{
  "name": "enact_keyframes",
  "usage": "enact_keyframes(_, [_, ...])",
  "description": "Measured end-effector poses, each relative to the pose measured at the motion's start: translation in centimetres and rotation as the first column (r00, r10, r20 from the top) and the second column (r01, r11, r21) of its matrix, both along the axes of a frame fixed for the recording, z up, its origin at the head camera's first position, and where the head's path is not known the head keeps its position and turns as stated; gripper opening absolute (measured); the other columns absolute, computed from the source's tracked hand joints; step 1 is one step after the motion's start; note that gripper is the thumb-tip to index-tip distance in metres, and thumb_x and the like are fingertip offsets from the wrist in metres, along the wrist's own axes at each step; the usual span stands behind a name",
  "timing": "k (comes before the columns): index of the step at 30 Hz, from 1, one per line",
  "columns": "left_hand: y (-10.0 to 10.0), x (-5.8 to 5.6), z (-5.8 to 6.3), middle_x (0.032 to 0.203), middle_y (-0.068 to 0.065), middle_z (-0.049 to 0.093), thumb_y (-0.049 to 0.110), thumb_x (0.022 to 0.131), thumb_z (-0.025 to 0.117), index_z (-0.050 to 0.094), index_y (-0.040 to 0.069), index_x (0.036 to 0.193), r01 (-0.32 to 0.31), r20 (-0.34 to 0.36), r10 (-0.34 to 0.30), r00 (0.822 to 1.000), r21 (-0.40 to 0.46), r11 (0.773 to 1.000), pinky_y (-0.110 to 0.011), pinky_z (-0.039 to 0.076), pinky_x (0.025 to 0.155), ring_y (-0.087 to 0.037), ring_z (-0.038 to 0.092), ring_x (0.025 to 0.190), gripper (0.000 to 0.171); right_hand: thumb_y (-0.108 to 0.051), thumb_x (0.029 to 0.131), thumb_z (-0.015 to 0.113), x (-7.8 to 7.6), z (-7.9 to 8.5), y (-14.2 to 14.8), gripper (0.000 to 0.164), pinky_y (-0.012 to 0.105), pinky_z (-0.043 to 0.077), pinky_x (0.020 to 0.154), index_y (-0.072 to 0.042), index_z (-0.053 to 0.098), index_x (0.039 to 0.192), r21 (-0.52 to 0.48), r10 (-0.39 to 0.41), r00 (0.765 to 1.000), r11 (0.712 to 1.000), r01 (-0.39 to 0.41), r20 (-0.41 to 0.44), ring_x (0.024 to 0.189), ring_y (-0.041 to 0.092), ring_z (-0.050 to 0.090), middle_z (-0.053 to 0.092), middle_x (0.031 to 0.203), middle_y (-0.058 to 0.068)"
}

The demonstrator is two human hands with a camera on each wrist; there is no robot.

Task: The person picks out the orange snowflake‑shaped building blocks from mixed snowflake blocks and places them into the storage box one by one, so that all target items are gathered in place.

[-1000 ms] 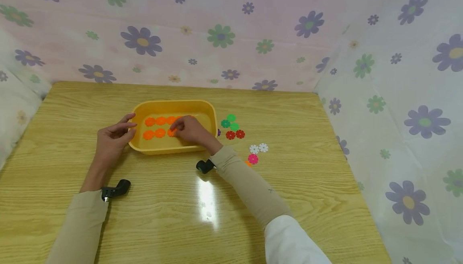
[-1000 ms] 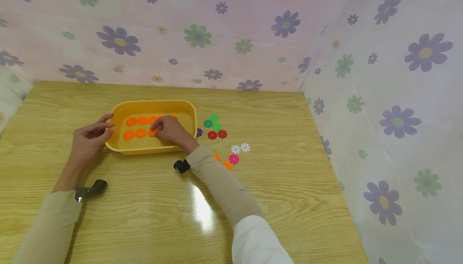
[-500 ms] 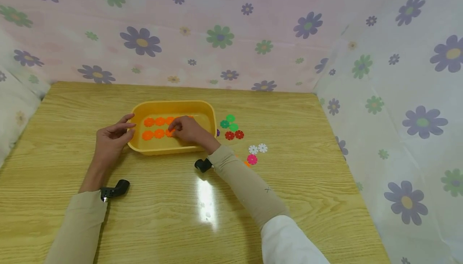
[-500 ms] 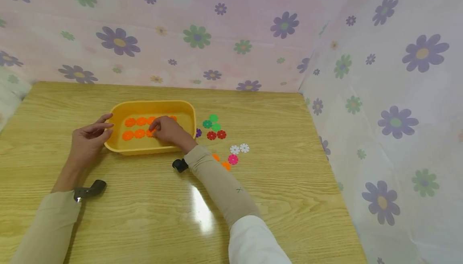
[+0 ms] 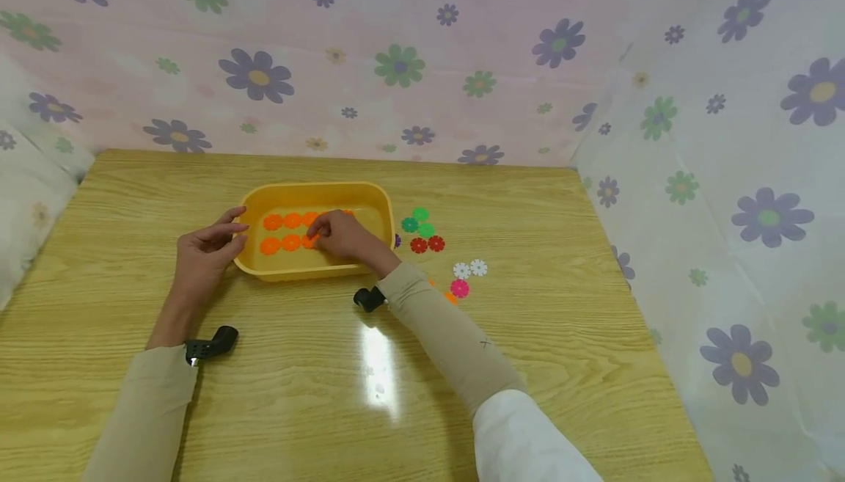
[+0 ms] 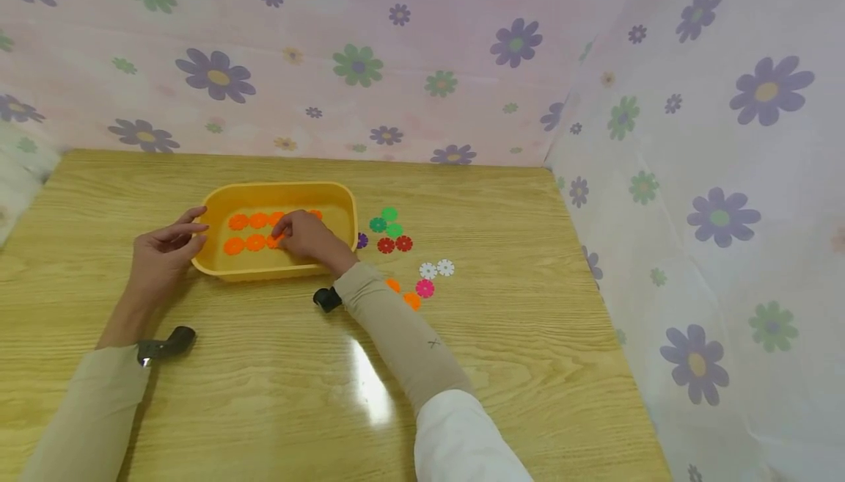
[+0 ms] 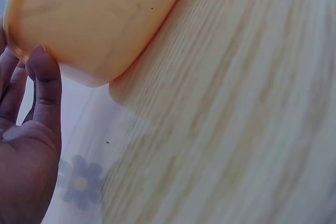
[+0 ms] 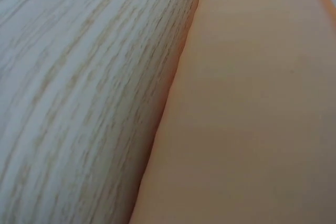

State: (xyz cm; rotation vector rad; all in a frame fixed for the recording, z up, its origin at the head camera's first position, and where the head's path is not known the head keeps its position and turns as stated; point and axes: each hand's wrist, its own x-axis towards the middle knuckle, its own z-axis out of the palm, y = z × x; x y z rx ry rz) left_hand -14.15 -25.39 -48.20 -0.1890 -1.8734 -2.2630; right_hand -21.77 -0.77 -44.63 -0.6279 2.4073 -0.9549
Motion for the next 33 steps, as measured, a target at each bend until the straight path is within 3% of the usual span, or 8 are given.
enact_keyframes(18, [-0.13,-0.04,0.18,0.132,0.000,0.069,-0.011,0.092,0.066,0.071,-0.014,0.109,-0.011,0.012,0.011,1.000,0.005,1.000,-0.012,0.050,0.096,-0.004,0.056,0.132,0.018,-0.008,0.102,0.061,-0.14,0.37,0.15,0.018,0.018,0.044,0.072,-0.006,0.072,0.115,-0.031,0.040,0.999,0.999,-0.040,0.006,0.081,0.015,0.053,0.067,0.103,0.007])
enact_keyframes(33, [0.10,0.12,0.16,0.130,0.003,0.069,-0.011,0.093,0.065,0.071,-0.016,0.110,-0.011,0.006,0.011,1.000,-0.008,1.000,-0.011,0.050,0.096,-0.004,0.055,0.132,0.018,-0.008,0.103,0.058,0.09,0.41,0.38,0.014,0.019,0.045,0.075,-0.005,0.070,0.111,-0.028,0.041,0.999,0.999,-0.040,0.020,0.085,0.014,0.052,0.068,0.114,0.008])
